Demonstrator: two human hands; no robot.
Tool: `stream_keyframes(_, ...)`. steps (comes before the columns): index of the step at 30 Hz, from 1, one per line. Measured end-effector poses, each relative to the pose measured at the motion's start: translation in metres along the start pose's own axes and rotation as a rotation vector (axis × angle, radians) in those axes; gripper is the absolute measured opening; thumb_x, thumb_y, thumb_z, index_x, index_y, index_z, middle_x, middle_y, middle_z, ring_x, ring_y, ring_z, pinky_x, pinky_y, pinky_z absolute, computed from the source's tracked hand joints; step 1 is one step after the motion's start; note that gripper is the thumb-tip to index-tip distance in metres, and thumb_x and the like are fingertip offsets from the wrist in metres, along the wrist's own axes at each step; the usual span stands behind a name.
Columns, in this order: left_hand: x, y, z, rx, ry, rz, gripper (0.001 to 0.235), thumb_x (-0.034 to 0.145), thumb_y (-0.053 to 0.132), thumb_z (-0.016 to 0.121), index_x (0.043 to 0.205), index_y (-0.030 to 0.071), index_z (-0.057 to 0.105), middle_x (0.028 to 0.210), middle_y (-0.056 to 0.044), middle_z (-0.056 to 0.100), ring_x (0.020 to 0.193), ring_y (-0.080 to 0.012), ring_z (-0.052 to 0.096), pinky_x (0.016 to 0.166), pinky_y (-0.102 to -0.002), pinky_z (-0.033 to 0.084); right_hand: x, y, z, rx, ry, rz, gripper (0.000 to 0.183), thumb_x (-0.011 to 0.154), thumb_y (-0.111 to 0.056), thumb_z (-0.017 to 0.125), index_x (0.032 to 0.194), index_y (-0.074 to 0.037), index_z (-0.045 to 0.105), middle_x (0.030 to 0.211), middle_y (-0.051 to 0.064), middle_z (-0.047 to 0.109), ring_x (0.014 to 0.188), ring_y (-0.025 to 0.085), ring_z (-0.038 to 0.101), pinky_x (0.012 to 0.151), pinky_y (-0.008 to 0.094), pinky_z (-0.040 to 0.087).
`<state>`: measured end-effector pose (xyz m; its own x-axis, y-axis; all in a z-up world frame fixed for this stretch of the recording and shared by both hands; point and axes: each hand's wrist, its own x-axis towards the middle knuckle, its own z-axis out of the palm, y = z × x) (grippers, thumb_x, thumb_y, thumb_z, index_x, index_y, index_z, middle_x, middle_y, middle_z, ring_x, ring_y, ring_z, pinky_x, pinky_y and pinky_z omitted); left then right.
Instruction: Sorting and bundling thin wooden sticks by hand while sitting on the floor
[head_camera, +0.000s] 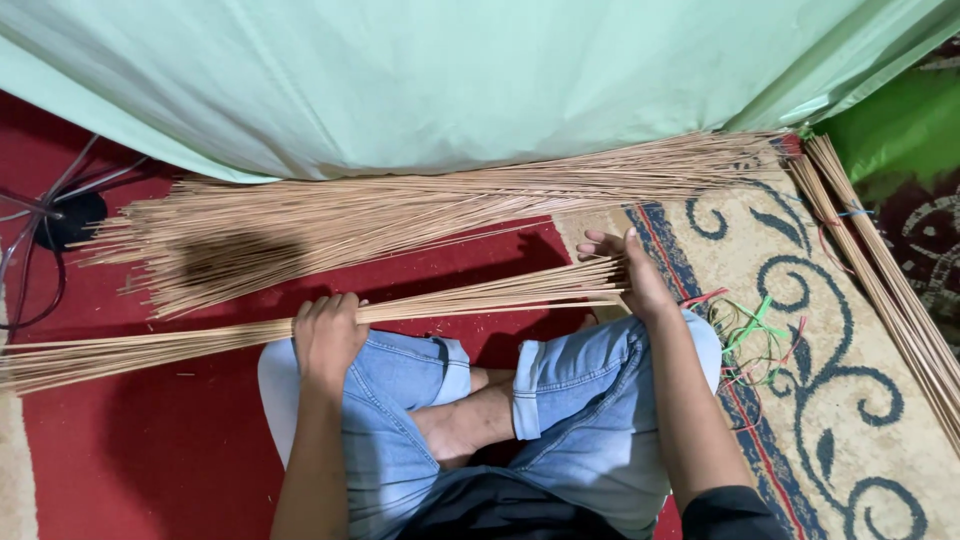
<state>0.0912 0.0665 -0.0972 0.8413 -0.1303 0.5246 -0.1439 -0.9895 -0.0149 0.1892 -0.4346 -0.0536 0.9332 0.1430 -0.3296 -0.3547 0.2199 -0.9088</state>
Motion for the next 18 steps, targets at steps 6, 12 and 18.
stream_keyframes(6, 0.002, 0.007, 0.0, 0.029, -0.019, -0.002, 0.03, 0.089, 0.038, 0.073, 0.069, 0.019, 0.059, 0.063, -0.003, 0.059, 0.066, -0.0247, 0.065, 0.067, -0.037, 0.05, 0.012, 0.006, -0.001, 0.006, 0.005, 0.006, 0.065, 0.112, -0.045, 0.026, 0.145, 0.005, 0.054, 0.129, 0.023, 0.068, 0.117, 0.037, 0.068, 0.094, 0.051, 0.058)
stream_keyframes(12, -0.002, 0.012, 0.009, -0.001, -0.113, -0.01, 0.028, 0.082, 0.038, 0.075, 0.07, 0.018, 0.06, 0.062, -0.002, 0.061, 0.065, -0.0253, 0.066, 0.069, -0.038, 0.049, 0.002, -0.007, 0.014, -0.022, 0.047, 0.038, 0.057, 0.111, -0.035, 0.035, 0.138, 0.009, 0.058, 0.121, 0.024, 0.071, 0.109, 0.037, 0.072, 0.09, 0.049, 0.06)
stream_keyframes(18, -0.006, 0.009, 0.018, -0.063, -0.178, -0.044, 0.032, 0.075, 0.045, 0.078, 0.07, 0.018, 0.062, 0.061, -0.004, 0.064, 0.066, -0.0286, 0.068, 0.07, -0.041, 0.05, -0.001, -0.007, 0.02, -0.091, 0.083, -0.053, 0.046, 0.112, -0.031, 0.041, 0.131, 0.002, 0.067, 0.113, 0.02, 0.074, 0.103, 0.034, 0.074, 0.086, 0.047, 0.061)
